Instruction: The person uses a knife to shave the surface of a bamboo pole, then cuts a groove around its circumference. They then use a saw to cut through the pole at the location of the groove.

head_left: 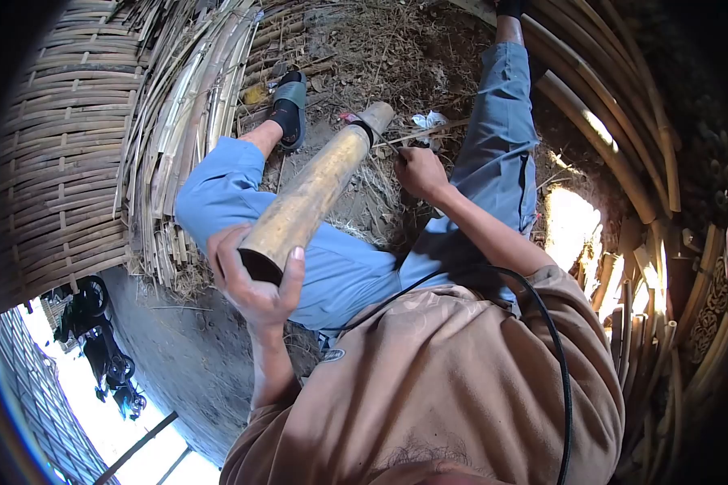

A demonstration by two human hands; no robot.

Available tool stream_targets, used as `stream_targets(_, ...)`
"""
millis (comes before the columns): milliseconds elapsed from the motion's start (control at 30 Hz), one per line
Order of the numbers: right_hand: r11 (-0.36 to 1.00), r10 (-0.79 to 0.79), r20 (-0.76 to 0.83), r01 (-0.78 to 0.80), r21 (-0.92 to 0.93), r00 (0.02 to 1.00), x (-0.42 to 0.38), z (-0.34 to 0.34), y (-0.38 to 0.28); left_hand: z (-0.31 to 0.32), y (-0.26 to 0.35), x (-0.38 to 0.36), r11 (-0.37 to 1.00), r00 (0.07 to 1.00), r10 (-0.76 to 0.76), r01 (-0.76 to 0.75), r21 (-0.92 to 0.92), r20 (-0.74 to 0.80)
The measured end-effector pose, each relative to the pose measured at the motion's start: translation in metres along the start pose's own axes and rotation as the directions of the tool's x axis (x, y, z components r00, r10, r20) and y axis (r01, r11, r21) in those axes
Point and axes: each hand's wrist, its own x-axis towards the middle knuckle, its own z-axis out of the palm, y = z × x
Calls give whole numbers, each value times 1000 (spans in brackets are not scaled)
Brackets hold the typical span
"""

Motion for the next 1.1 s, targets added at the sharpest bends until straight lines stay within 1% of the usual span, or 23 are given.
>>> stream_targets(33, 998, -53, -76, 56, 32, 996, 0, -1, -1, 0, -1, 5, 998, 998, 57, -57, 40, 12)
stream_targets(67, 992, -101, -152, 111, 63, 983, -2, -3, -5, 2, 0, 7, 999, 999, 42, -42, -2, -2)
stream_targets(100, 982, -141, -231, 166, 92, 963, -2, -4, -9, 2, -1, 11, 998, 998, 62, -62, -17, 6)
stream_targets(200, 963, -169, -188, 203, 176, 968, -9, -10, -24, 4, -8, 15, 992, 993, 112, -110, -58, 33)
stream_targets(300, 896, -362, -139, 385, 220, 922, -32, -31, -48, 4, -10, 20, 990, 989, 133, -130, -48, 61)
stream_targets(333, 874, -419, -147, 442, 200, 896, -38, -32, -52, 4, -13, 21, 990, 988, 139, -137, -43, 64)
stream_targets(433, 917, -389, -122, 397, 40, 913, -34, -19, -40, 4, -16, 22, 986, 986, 157, -153, -69, 61)
stream_targets(467, 954, -300, -78, 301, 1, 951, -16, -14, -27, 5, -17, 22, 988, 988, 140, -136, -65, 58)
stream_targets(500, 957, -277, -87, 283, 68, 957, 2, -10, -13, 6, -18, 21, 990, 991, 126, -123, -61, 50)
stream_targets(600, 939, -342, -58, 344, 21, 938, 13, -17, -18, 6, -25, 26, 993, 995, 99, -96, -69, 31)
stream_targets(667, 936, -351, -45, 352, 12, 935, -1, -16, -28, 6, -25, 24, 994, 996, 82, -79, -79, 35)
stream_targets(700, 937, -346, 14, 345, 57, 938, -18, -32, -45, 7, -26, 26, 992, 994, 99, -96, -79, 36)
stream_targets(767, 897, -427, -91, 434, 79, 899, -43, -36, -62, 6, -28, 25, 990, 992, 121, -118, -73, 42)
stream_targets(800, 908, -407, -115, 415, 56, 906, -44, -30, -59, 6, -27, 25, 991, 992, 119, -115, -75, 48)
stream_targets(833, 934, -354, -95, 357, 13, 930, -36, -22, -50, 6, -24, 25, 990, 991, 121, -116, -78, 52)
stream_targets(900, 969, -240, -84, 234, -82, 967, 5, -7, -13, 10, -18, 26, 985, 987, 154, -149, -91, 48)
stream_targets(933, 972, -211, -55, 203, -121, 976, 34, 4, 15, 12, -17, 25, 980, 983, 180, -175, -94, 42)
stream_targets(967, 982, -170, 28, 171, -81, 985, 37, -12, 10, 13, -16, 25, 975, 978, 205, -200, -94, 41)
stream_targets(1033, 948, -291, -18, 286, -137, 956, 25, -24, -5, 14, -16, 27, 976, 978, 207, -205, -69, 38)
stream_targets(1100, 937, -348, -16, 348, -4, 937, -17, -35, -31, 10, -16, 26, 984, 984, 171, -167, -64, 58)
